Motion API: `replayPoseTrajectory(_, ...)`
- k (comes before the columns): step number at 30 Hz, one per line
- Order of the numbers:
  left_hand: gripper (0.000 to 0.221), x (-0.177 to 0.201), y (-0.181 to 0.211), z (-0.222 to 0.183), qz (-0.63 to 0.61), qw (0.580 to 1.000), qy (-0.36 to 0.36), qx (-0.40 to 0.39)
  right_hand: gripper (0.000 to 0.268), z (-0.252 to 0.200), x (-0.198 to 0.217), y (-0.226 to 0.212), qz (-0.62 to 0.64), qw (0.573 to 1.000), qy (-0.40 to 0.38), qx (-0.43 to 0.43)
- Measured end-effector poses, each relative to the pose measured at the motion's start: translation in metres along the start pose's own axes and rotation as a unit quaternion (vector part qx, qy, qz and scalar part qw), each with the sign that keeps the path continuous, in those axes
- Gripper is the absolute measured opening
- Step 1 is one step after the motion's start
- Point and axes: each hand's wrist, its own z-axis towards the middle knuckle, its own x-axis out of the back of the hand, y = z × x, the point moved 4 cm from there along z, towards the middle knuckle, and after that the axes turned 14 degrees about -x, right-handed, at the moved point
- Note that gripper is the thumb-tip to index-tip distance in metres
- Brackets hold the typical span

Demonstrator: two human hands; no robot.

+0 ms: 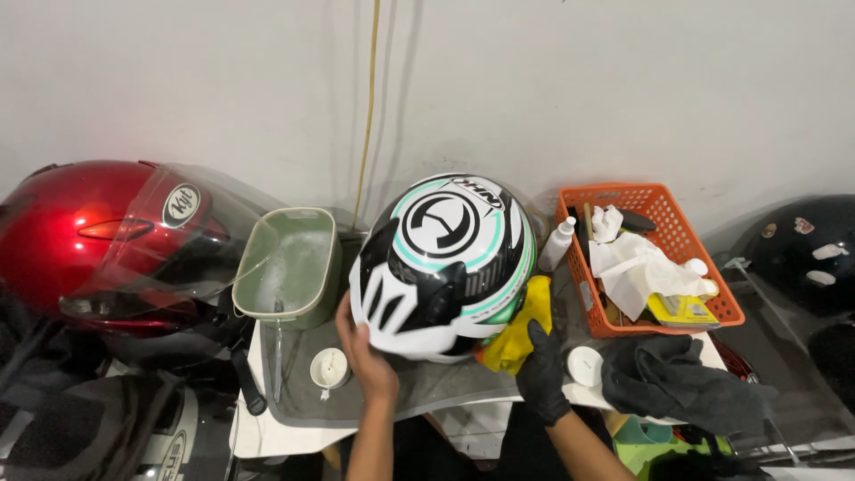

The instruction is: The person cleans a white motorcycle helmet with black and green graphics using a yellow cloth and a white substance from a small container. They wipe the exterior and interior surfaces, then lift the visor to clean underneath. Finally, they place the white helmet aside and pick up a red helmet to begin cleaning it.

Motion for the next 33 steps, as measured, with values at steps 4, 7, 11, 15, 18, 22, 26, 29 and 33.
replayPoseTrajectory(4, 0.076, 0.003, 0.021, -0.05, 0.112, 0.991, -0.026, -0.07, 0.056, 0.006, -0.021, -0.031, 0.09, 0.989, -0.089, -0.081)
replayPoseTrajectory(7, 0.088, -0.002, 0.026, -0.082, 0.129, 0.99, 0.001, -0.052, 0.075, 0.011, -0.049, -0.06, 0.128, 0.974, -0.184, -0.037)
replayPoseTrajectory(11, 0.092, -0.019, 0.036, -0.108, 0.113, 0.993, -0.018, 0.011, 0.062, 0.056, -0.043, -0.054, 0.139, 0.967, -0.214, 0.015)
replayPoseTrajectory(15, 0.086, -0.021, 0.026, -0.117, 0.141, 0.986, -0.078, -0.04, 0.058, 0.079, -0.048, -0.06, 0.133, 0.949, -0.286, 0.021)
replayPoseTrajectory(18, 0.083, -0.021, 0.02, -0.126, 0.135, 0.984, -0.106, -0.037, 0.057, 0.077, -0.046, -0.069, 0.154, 0.967, -0.198, -0.031)
replayPoseTrajectory(22, 0.079, -0.001, 0.021, -0.124, 0.131, 0.973, -0.17, -0.086, 0.055, 0.061, -0.027, -0.088, 0.179, 0.964, -0.194, 0.023)
replayPoseTrajectory(26, 0.064, 0.042, 0.024, -0.106, 0.198, 0.948, -0.216, -0.127, 0.054, 0.025, -0.012, -0.111, 0.156, 0.964, -0.212, 0.027)
replayPoseTrajectory(29, 0.046, 0.082, 0.028, -0.091, 0.278, 0.912, -0.192, -0.234, 0.056, 0.0, -0.015, -0.122, 0.133, 0.963, -0.233, 0.019)
replayPoseTrajectory(33, 0.047, 0.115, 0.029, -0.062, 0.361, 0.885, -0.115, -0.27, 0.049, 0.001, -0.006, -0.114, 0.096, 0.973, -0.209, -0.033)
